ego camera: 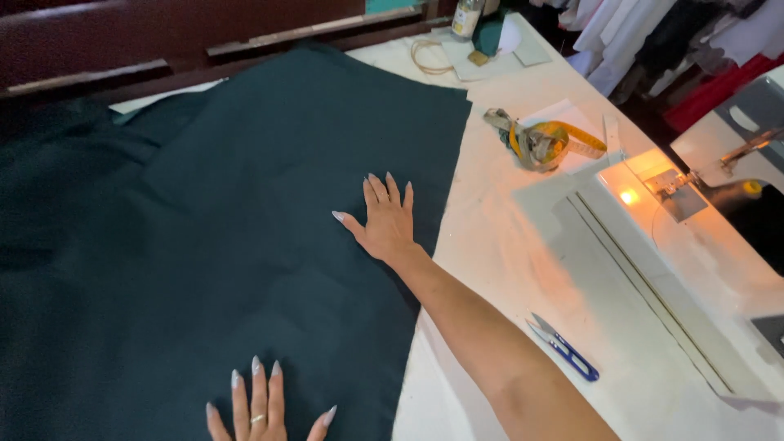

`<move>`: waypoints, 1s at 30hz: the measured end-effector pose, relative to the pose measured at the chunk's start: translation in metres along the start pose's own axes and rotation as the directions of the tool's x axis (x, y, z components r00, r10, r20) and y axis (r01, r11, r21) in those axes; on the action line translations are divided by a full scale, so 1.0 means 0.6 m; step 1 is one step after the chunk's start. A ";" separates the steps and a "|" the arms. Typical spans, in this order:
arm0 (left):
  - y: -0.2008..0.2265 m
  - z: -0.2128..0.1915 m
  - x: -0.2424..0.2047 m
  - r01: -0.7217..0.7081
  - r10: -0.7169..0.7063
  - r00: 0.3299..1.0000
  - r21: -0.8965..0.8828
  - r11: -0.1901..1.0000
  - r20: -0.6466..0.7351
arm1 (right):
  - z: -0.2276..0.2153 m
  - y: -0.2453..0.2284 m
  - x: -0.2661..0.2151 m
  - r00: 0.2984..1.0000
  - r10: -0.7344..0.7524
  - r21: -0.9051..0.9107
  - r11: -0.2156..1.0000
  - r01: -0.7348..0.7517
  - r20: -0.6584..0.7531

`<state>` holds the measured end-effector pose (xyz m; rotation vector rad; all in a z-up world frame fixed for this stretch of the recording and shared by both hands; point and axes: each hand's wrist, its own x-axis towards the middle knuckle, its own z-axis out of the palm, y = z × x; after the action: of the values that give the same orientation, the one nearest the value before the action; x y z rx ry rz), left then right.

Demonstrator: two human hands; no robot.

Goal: Pinning the edge of a dark green fabric piece on a work table using sewing pins.

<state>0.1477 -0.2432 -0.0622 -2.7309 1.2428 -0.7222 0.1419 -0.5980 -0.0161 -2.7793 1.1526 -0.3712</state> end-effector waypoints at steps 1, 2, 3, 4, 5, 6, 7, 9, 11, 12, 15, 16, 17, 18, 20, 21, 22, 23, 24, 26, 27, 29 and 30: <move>-0.010 0.006 0.002 0.008 -0.008 1.000 0.000 1.000 -0.031 | -0.001 -0.001 0.008 1.000 0.004 0.000 1.000 -0.004 0.018; -0.019 0.013 0.003 0.017 -0.017 0.998 -0.001 1.000 -0.061 | -0.002 -0.002 0.015 0.999 0.006 -0.001 1.000 -0.006 0.037; -0.033 0.016 0.021 0.022 -0.022 0.997 -0.002 1.000 -0.068 | -0.003 0.002 0.023 1.000 0.002 -0.002 1.000 -0.002 0.030; -0.050 0.018 0.036 0.043 -0.040 0.995 0.035 0.998 -0.087 | -0.002 0.001 0.030 0.999 -0.003 0.008 1.000 0.003 0.047; -0.068 0.020 0.049 0.065 -0.057 0.993 0.071 0.995 -0.107 | -0.001 -0.001 0.036 0.998 -0.009 0.019 1.000 0.008 0.065; -0.087 0.022 0.069 0.080 -0.071 0.991 0.079 0.994 -0.113 | 0.002 -0.005 0.040 0.998 -0.026 0.023 0.999 0.024 0.059; -0.106 0.024 0.089 0.156 -0.155 0.988 0.139 0.978 -0.017 | 0.005 -0.009 0.044 0.998 -0.015 0.016 1.000 0.014 0.067; -0.154 0.043 0.120 0.224 -0.241 0.968 0.198 0.954 0.068 | 0.006 -0.014 0.049 0.998 0.000 0.006 1.000 -0.001 0.069; -0.208 0.079 0.146 0.266 -0.187 0.937 0.255 0.930 -0.295 | 0.002 -0.018 0.056 0.994 0.019 0.016 1.000 -0.021 0.110; -0.230 0.094 0.149 0.268 -0.188 0.935 0.251 0.930 -0.301 | 0.007 -0.015 0.061 0.994 0.020 0.014 1.000 -0.021 0.104; -0.282 0.123 0.158 0.253 -0.266 0.958 0.755 0.605 -0.108 | 0.019 -0.013 0.075 0.998 -0.010 0.025 1.000 0.009 0.063; -0.291 0.120 0.164 0.205 -0.337 0.941 0.830 0.519 -0.022 | 0.019 -0.016 0.078 0.998 -0.004 0.028 1.000 0.002 0.064; -0.299 0.116 0.170 0.141 -0.412 0.909 0.891 0.432 0.056 | 0.019 -0.019 0.081 0.998 0.002 0.030 1.000 -0.004 0.064; -0.314 0.156 0.157 0.145 -0.418 0.907 0.893 0.427 0.053 | 0.033 -0.009 0.083 0.998 -0.006 0.034 0.999 0.003 0.063; -0.356 0.231 0.118 0.274 -0.429 0.903 0.812 0.516 -0.032 | 0.069 -0.006 0.089 0.983 -0.087 -0.094 0.993 0.073 -0.159; -0.361 0.222 0.131 0.278 -0.445 0.895 0.823 0.495 -0.035 | 0.063 -0.005 0.087 0.982 -0.108 -0.079 0.992 0.097 -0.155; -0.367 0.213 0.147 0.417 -0.553 0.818 0.501 0.759 0.158 | 0.057 -0.005 0.088 0.993 -0.081 -0.057 0.995 0.077 -0.091; -0.374 0.205 0.163 0.586 -0.578 0.732 0.100 0.804 0.361 | 0.050 -0.003 0.090 0.998 -0.057 -0.038 0.998 0.056 -0.024; -0.374 0.174 0.182 0.596 -0.592 0.723 0.111 0.795 0.356 | 0.046 -0.006 0.090 0.997 -0.072 -0.029 0.997 0.072 -0.023; -0.365 0.116 0.222 0.397 -0.396 0.918 0.027 0.918 -0.037 | 0.036 -0.005 0.090 0.996 -0.040 -0.002 0.999 0.040 0.078; -0.373 0.116 0.255 0.406 -0.405 0.914 0.035 0.913 -0.035 | 0.036 -0.009 0.095 0.995 -0.052 0.002 0.999 0.052 0.082; -0.377 0.120 0.328 0.526 -0.474 0.832 -0.137 0.839 0.290 | 0.034 -0.003 0.098 0.997 -0.043 0.015 0.999 0.042 0.059; -0.393 0.137 0.345 0.516 -0.461 0.837 -0.148 0.843 0.293 | 0.045 0.000 0.104 0.998 -0.029 0.006 1.000 0.029 0.058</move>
<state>0.4657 -0.2457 0.0016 -3.2427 0.5929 -0.2497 0.1921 -0.6420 -0.0308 -2.7856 1.0984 -0.2936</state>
